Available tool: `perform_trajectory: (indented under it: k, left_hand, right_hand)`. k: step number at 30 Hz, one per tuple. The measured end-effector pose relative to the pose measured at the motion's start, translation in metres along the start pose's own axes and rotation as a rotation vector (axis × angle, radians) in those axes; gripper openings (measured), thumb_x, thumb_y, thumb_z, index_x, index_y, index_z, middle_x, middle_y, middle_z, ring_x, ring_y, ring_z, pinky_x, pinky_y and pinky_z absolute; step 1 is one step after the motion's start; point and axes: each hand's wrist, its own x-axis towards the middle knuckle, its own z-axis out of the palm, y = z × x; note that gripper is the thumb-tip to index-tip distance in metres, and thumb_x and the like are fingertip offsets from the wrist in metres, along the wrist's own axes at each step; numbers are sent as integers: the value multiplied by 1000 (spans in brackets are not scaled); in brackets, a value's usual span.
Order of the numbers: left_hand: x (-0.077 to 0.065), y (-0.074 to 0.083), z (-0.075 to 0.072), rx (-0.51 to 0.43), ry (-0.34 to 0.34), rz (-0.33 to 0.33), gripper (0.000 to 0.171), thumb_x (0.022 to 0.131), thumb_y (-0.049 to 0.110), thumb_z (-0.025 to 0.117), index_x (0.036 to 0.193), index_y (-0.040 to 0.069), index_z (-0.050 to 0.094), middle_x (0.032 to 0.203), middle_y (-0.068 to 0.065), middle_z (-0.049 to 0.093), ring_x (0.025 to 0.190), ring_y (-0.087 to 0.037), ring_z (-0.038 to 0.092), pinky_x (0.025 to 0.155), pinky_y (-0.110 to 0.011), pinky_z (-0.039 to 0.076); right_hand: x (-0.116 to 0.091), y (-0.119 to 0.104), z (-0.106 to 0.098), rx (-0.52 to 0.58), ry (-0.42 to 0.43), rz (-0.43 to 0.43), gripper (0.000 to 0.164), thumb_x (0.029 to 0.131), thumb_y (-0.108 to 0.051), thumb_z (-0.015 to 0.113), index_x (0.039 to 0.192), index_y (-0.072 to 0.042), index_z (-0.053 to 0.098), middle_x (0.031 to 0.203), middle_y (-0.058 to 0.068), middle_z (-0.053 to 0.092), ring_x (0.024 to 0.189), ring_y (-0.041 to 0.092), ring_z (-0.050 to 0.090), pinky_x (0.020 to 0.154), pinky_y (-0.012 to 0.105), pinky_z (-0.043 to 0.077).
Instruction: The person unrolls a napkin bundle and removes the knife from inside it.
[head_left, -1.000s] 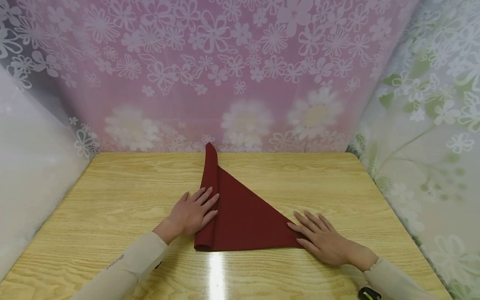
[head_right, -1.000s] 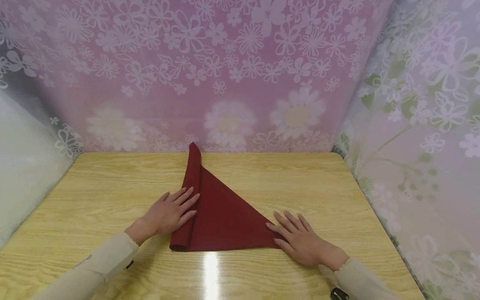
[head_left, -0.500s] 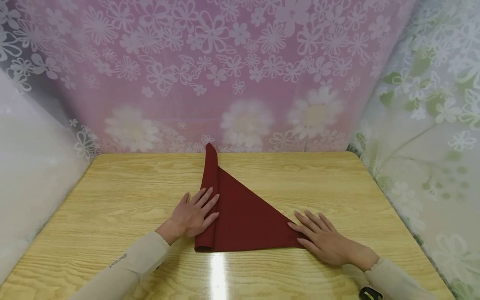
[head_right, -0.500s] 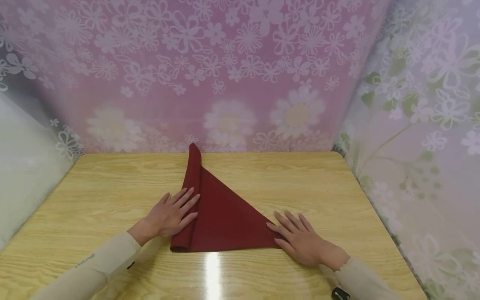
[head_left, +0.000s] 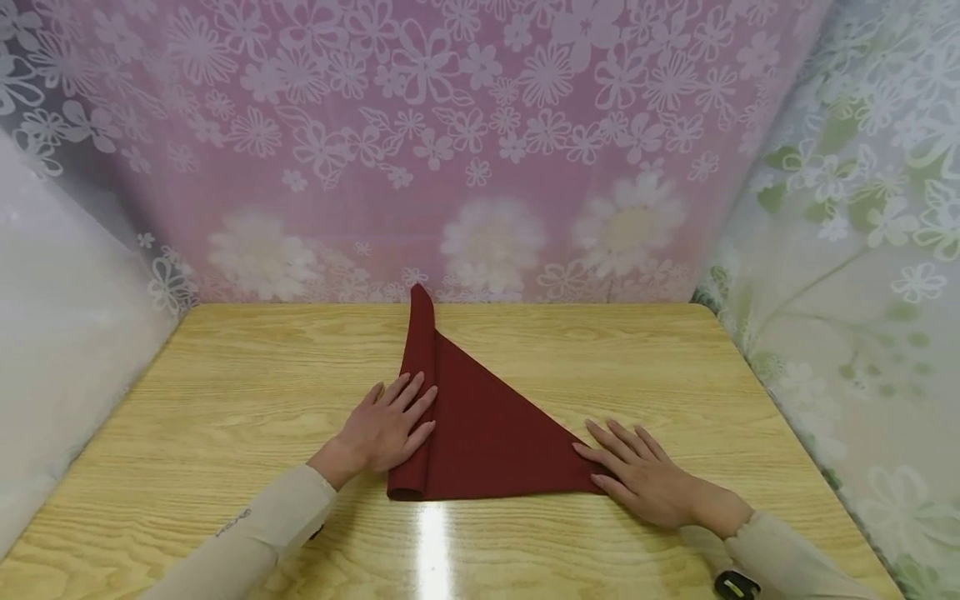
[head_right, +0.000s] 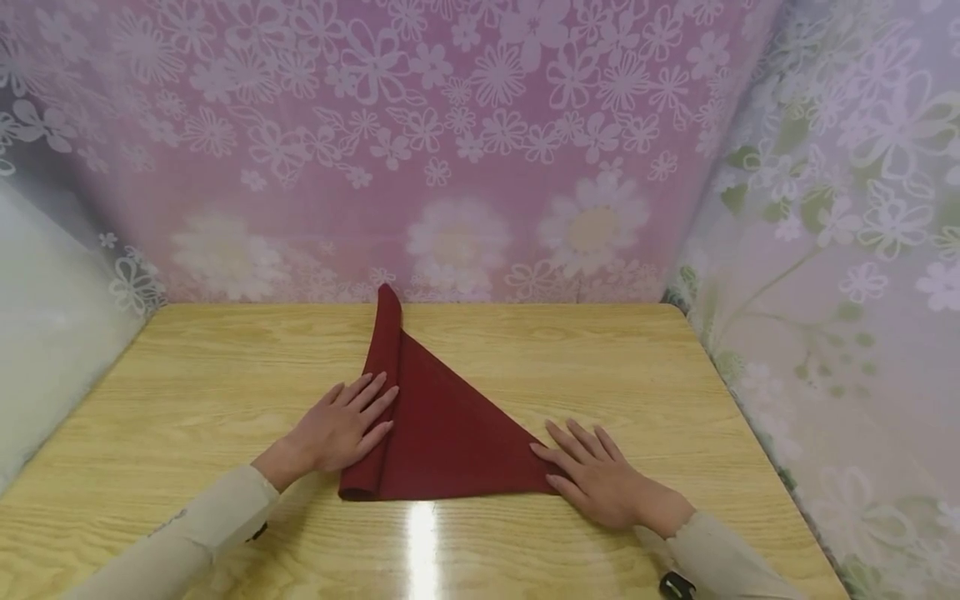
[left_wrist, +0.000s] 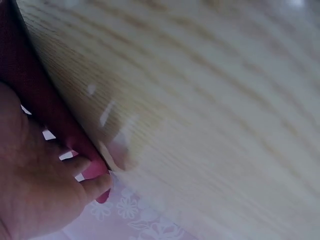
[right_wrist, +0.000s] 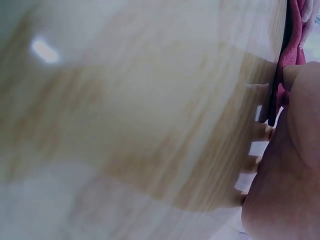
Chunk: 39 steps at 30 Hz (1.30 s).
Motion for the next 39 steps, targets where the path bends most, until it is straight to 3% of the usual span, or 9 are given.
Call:
perform_trajectory:
  k: [4, 10, 13, 21, 30, 39]
  left_hand:
    - [1, -2, -4, -35, -2, -3, 57, 101, 46, 38, 149, 16, 36, 154, -12, 27, 140, -30, 24, 108, -55, 25]
    - [4, 0, -12, -70, -4, 11, 55, 99, 43, 45, 144, 12, 45, 150, -16, 33, 138, -34, 28, 107, -55, 27]
    - [7, 3, -15, -71, 26, 27, 49, 98, 39, 50, 138, 10, 52, 148, -17, 36, 137, -34, 31, 106, -52, 30]
    - [20, 13, -22, -84, 106, 30, 38, 95, 30, 57, 126, 10, 61, 147, -15, 38, 135, -31, 35, 96, -48, 43]
    - [27, 14, -22, -58, 47, 0, 41, 95, 33, 57, 128, 9, 61, 147, -15, 38, 134, -32, 36, 94, -44, 46]
    - [28, 12, -19, -85, 1, -24, 46, 94, 31, 59, 132, 6, 57, 147, -19, 38, 134, -34, 36, 98, -44, 43]
  right_hand:
    - [1, 2, -1, -16, 6, -18, 46, 103, -29, 43, 148, -19, 38, 155, 14, 22, 139, 42, 17, 102, 66, 11]
    - [1, 1, 2, -8, -41, 26, 48, 104, -34, 39, 150, -21, 36, 157, 12, 18, 140, 42, 14, 106, 63, 5]
    - [0, -2, 2, 10, -39, 24, 47, 104, -33, 39, 149, -20, 37, 156, 12, 19, 140, 43, 14, 102, 66, 9]
    - [-1, 1, 3, 31, 12, -11, 47, 103, -29, 42, 149, -21, 37, 156, 13, 20, 139, 43, 15, 103, 63, 7]
    - [1, -1, -1, 12, -66, 38, 48, 104, -33, 37, 150, -20, 35, 157, 13, 17, 140, 42, 12, 103, 66, 8]
    - [-1, -1, -2, 25, -35, 24, 47, 104, -32, 39, 149, -19, 36, 156, 14, 19, 139, 43, 13, 102, 67, 8]
